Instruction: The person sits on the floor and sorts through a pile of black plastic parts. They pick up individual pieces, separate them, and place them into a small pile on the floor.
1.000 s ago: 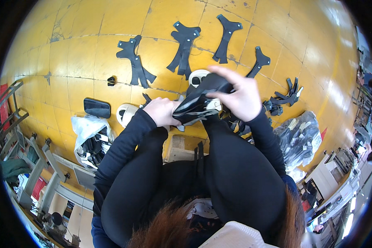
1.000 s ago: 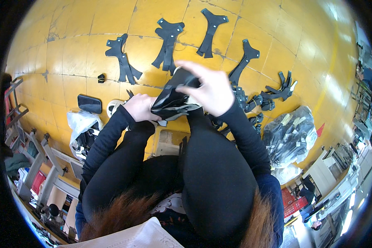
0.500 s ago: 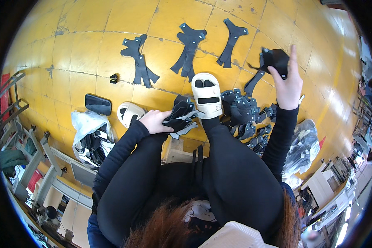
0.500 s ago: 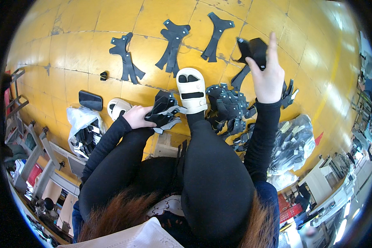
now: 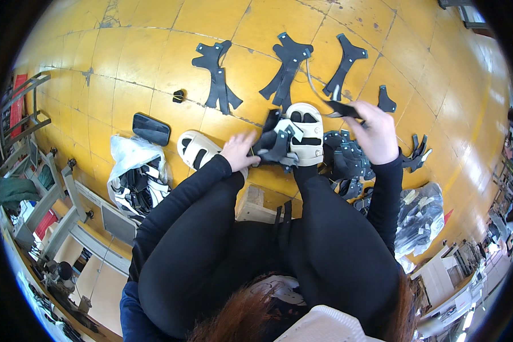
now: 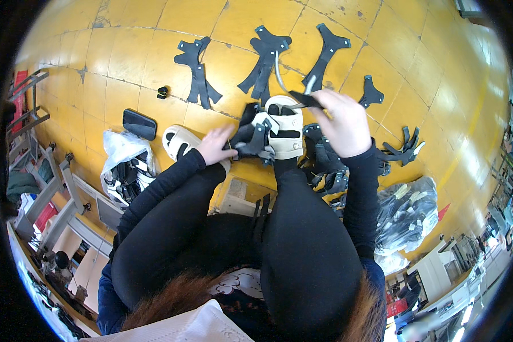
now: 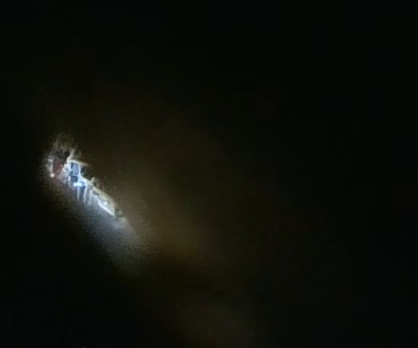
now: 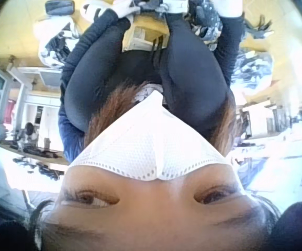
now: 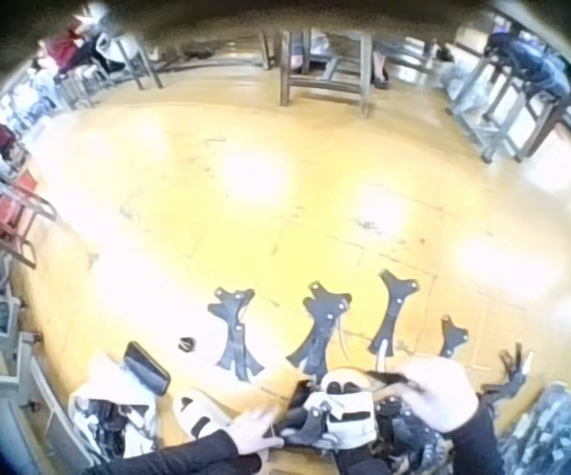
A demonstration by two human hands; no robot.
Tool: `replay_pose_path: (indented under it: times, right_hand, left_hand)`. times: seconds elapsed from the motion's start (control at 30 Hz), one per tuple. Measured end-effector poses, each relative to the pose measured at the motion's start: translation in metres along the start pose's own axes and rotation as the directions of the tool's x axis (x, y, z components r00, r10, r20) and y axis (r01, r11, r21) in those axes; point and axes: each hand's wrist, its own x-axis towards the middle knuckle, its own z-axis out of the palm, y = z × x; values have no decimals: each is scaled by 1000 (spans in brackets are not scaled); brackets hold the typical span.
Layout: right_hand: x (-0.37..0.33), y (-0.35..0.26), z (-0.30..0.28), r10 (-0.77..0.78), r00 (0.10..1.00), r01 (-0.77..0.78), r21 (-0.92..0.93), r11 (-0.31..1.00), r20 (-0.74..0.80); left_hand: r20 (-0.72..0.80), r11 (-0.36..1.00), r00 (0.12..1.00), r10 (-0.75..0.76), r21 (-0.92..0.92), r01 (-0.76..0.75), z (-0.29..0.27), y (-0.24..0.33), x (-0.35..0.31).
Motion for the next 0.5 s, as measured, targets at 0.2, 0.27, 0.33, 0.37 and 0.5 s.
replay_pose_path:
  times: [0.2,0.27,0.33,0.37,0.5]
  right_hand:
    - [4,-28,28,-140,942,78,204,976,305]
    - [5,-31,45,-234,941,133,368,920,244]
    - [9,-34,51,-177,905,0,416,909,387]
    - [13,-36,52,-143,940,-1,421,907,309]
    - [18,-39,62,158,966,-243,518,820,204]
  left_hand:
    - [-546,824,732,407,-125,-552,-75,57,-8]
    - [-293,786,771,566,-92,-612,-92,69,-14]
    - [-279,728,823,494,-385,-568,-82,71,-13]
    - [-142,654,909,391,-652,-384,-79,71,-13]
    - [-111,231,919,378,-950,-209,-69,63,-14]
